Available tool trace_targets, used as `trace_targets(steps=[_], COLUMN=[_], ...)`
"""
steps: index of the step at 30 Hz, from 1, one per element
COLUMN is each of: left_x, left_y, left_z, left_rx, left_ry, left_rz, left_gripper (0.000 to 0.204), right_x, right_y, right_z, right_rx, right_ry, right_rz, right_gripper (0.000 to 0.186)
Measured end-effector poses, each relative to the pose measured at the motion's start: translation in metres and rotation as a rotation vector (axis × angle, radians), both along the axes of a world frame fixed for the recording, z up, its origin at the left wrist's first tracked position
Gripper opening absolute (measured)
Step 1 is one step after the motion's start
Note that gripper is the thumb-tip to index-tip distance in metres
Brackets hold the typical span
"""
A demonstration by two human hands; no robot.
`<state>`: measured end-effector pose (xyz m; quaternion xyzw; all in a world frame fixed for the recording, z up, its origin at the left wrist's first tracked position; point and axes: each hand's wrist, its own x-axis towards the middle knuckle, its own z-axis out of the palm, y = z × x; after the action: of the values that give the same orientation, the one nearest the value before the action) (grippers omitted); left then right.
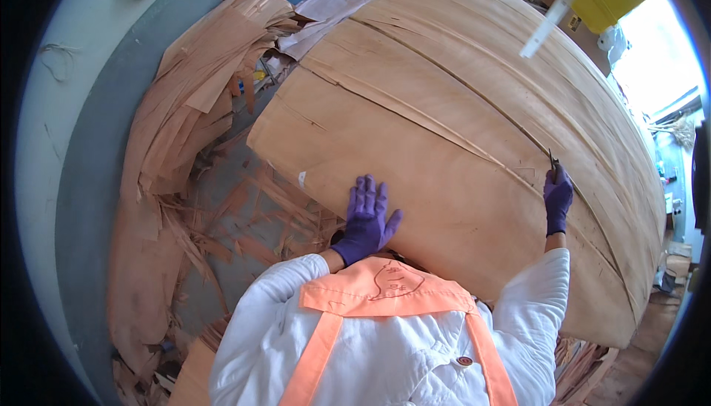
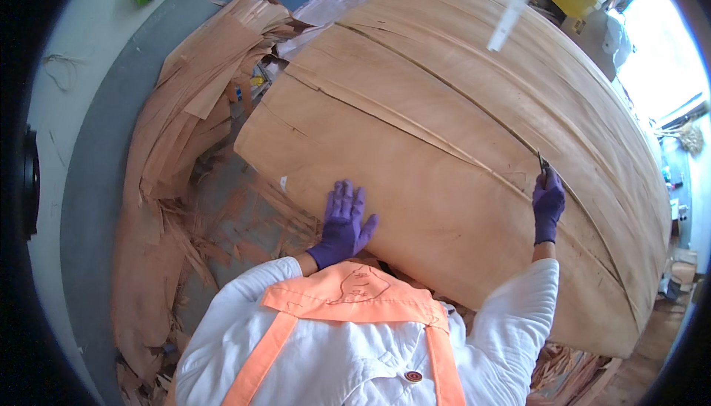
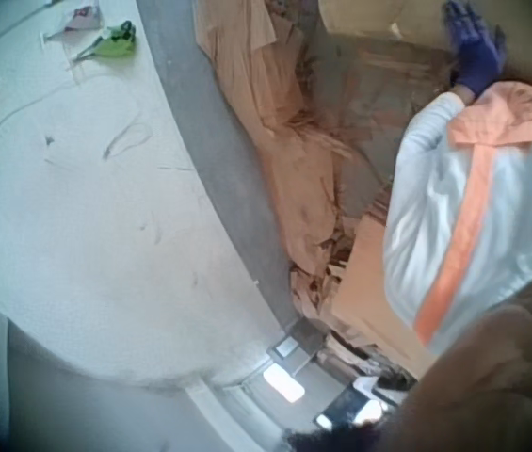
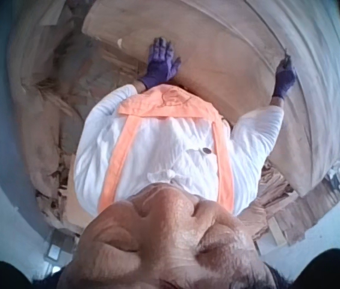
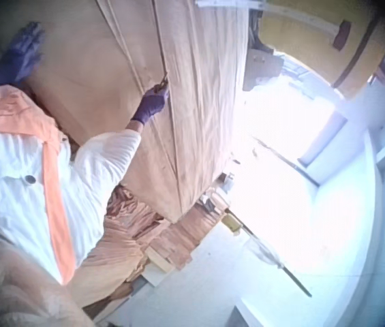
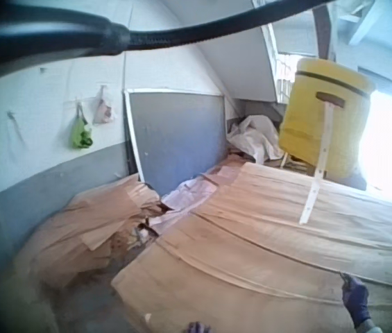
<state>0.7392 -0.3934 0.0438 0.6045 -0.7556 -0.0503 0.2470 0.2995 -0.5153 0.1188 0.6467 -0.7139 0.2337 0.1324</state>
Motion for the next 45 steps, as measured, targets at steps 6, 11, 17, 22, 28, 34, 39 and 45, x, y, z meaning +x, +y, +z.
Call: trace_targets(steps=[6, 11, 17, 22, 28, 34, 39, 45], left_x=[0.073, 0.109, 0.093, 0.089, 0.108, 0.091, 0.037, -0.007], left_y=[-0.038, -0.079, -0.073, -0.076, -0.112, -0.239, -0.303, -0.319], left_z=[0.009, -0.001, -0.008, -0.016, 0.015, 0.161, 0.232, 0.267], left_rx=[-0.082, -0.141, -0.074, -0.051, -0.156, -0.056, 0.244, 0.327], left_ry=[0.021, -0.123, -0.102, -0.03, 0.029, 0.743, 1.166, 1.152], left_rz=[-0.21, -0.057, -0.037, -0.108, -0.204, -0.326, -0.611, -0.671], left_gripper=[0.066, 0.069, 0.072, 0.073, 0.058, 0.054, 0.072, 0.084], right_x=[0.122, 0.161, 0.147, 0.143, 0.132, 0.159, 0.186, 0.22], right_y=[0.042, 0.106, 0.14, 0.144, 0.114, 0.064, 0.046, 0.036], right_z=[0.008, -0.039, -0.08, -0.079, -0.042, 0.022, 0.055, 0.105], right_rx=[0.107, 0.099, 0.18, 0.171, 0.1, -0.256, -0.216, -0.415], right_ry=[-0.087, 0.069, -0.014, -0.005, -0.322, -1.267, -1.132, -0.855], right_rz=[0.003, -0.01, -0.098, -0.138, -0.179, 0.011, 0.217, 0.405], right_gripper=[0.024, 0.033, 0.043, 0.041, 0.031, 0.032, 0.028, 0.02])
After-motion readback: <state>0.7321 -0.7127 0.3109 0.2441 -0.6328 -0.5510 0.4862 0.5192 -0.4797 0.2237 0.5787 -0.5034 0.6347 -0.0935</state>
